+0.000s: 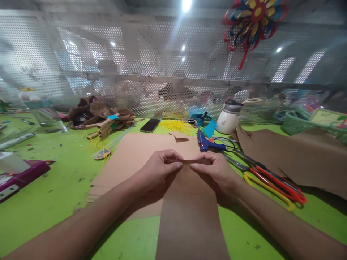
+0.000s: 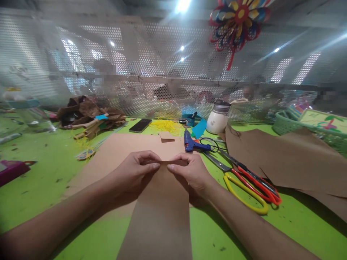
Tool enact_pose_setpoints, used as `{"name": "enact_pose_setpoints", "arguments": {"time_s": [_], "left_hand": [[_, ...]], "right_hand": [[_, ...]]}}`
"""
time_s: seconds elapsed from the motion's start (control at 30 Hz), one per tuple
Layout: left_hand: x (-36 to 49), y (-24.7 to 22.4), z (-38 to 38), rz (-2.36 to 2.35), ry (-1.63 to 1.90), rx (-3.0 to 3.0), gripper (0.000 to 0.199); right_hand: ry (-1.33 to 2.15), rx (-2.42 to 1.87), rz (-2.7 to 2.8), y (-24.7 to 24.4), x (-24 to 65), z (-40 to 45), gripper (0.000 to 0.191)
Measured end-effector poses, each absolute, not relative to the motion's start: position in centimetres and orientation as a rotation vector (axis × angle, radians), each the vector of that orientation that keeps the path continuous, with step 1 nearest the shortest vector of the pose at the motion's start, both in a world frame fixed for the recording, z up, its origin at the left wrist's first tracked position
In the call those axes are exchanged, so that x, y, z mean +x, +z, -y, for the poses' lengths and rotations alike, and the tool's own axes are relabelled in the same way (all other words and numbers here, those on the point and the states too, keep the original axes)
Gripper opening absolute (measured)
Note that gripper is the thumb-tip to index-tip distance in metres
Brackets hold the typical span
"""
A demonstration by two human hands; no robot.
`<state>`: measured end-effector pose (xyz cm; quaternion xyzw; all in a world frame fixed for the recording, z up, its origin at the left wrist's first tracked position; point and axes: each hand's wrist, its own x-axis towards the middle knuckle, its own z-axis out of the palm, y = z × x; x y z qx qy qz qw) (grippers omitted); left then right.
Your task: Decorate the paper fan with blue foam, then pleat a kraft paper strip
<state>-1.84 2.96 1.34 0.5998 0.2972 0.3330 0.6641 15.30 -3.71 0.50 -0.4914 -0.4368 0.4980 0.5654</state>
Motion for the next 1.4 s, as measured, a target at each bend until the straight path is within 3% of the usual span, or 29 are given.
{"name": "enact_pose_setpoints", "arguments": {"time_s": [0.37,0.7,0.97,1.07,1.23,1.4], "left_hand": [[-1.8,2.2,-2.7,-0.715,0.750,1.325,0.018],[-1.9,2.7,-2.7,-0.719,0.811,1.549,0.004],[-2.4,3.4,-2.6,-0.662,0.898,1.719,0.008],[-2.9,3.8,-2.7,-0.631,0.858,1.776,0.007],[-3.4,4.2,-3.2,-0.502,0.689,1.708,0.023],[-2.9,3.7,-3.1,-0.571,0.611,1.693,0.022]], "right_hand": [[1.273,-1.031,0.917,0.5,15.4,3.6,0.025],[1.323,-1.011,0.793,1.6,15.3,3.7,0.019],[1.284,-0.957,0.892,2.0,15.4,3.9,0.014],[1.248,-0.915,0.954,1.8,15.5,4.0,0.010],[1.031,-0.926,1.185,1.1,15.7,3.8,0.002],[1.138,-0.868,1.135,1.1,15.5,3.9,0.004]]}}
